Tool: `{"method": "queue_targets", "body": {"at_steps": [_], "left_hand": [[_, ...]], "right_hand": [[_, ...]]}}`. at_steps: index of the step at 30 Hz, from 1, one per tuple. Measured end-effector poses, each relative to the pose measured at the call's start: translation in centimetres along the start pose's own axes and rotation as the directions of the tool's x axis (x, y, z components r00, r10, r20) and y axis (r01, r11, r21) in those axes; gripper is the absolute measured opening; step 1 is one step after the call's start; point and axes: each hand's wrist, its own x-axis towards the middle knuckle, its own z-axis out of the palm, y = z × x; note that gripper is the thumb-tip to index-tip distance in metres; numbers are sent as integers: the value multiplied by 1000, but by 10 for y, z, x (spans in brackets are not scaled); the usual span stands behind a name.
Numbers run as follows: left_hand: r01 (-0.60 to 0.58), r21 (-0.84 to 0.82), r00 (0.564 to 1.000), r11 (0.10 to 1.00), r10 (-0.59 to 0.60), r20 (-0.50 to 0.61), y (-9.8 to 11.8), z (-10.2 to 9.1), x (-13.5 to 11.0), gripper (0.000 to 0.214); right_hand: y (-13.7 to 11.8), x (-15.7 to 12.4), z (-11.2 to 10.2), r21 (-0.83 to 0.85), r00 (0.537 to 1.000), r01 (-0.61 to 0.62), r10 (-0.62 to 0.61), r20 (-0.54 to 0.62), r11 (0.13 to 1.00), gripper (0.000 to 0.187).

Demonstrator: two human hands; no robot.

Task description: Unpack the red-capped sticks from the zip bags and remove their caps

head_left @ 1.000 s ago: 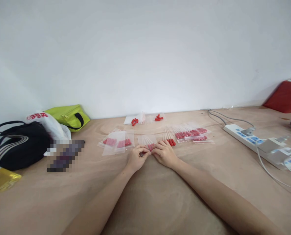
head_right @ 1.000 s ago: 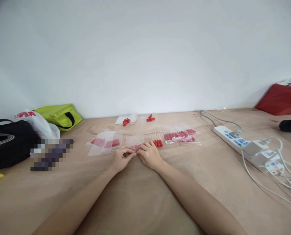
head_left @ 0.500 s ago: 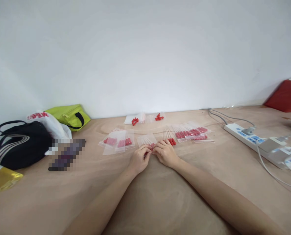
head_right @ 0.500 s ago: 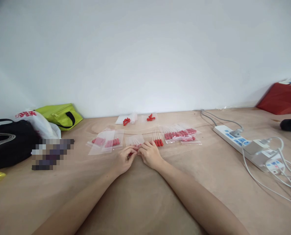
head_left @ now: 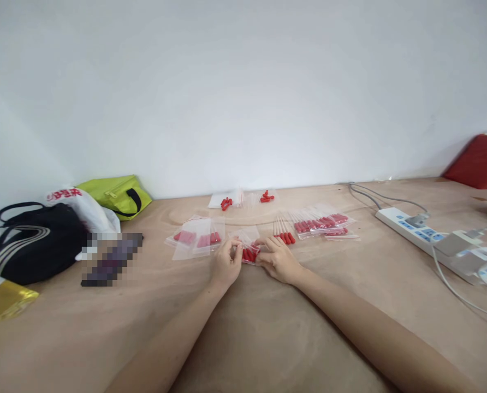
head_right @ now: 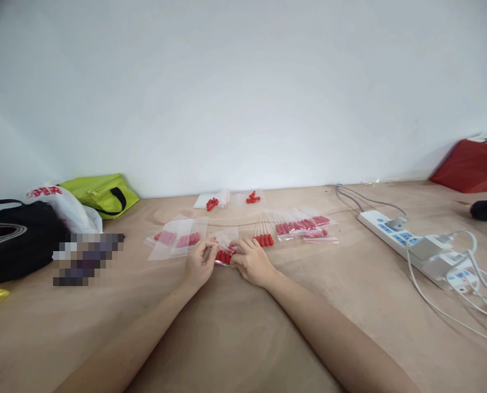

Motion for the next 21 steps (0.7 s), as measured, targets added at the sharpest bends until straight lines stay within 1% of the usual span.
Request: {"method": "queue_targets", "body": {"at_steps": [1,2,4,5,6,8,10,11,12,13,17,19,21], "left_hand": [[-11,-6,1000,1000,11,4,-1,-2,1,15],[-31,-8,999,999,32,38,-1,-5,1,18],[-87,5,981,996,84,174,0,-10,2,27],[-113,20,962,993,104,252,1,-12,3,31],[-140,33,935,990,121,333,2,-15,3,33],[-185,32,868,982,148,475,6,-19,1,35],[-206,10,806,978,164,569,10,-23,-1,37],[-210,-5,785,978,172,596,11,-25,-3,39],[-211,-18,774,977,178,607,12,-28,-4,41],[-210,-25,773,977,182,607,13,-30,-6,42],[-227,-12,798,974,193,571,12,-36,-13,46],[-251,-1,804,968,209,557,11,-36,-16,46],[-267,13,812,964,218,541,10,-35,-17,45]], "right_hand": [[2,-2,-2,82,1000,-7,6,14,997,15],[4,-5,-4,170,999,-14,8,33,985,15],[7,-11,-10,328,997,-35,9,78,944,15],[8,-15,-14,383,995,-50,13,100,922,14],[9,-18,-18,420,993,-70,23,116,905,12],[8,-24,-26,456,990,-109,57,126,883,4],[7,-28,-32,453,988,-145,108,107,879,8],[7,-29,-33,436,987,-160,135,88,886,10],[6,-29,-34,405,985,-173,160,66,898,13],[6,-28,-33,361,982,-185,181,43,914,15],[2,-23,-25,161,970,-239,245,-14,957,17],[-2,-21,-21,114,960,-279,280,4,954,15],[-5,-20,-19,90,945,-326,321,63,941,15]]}}
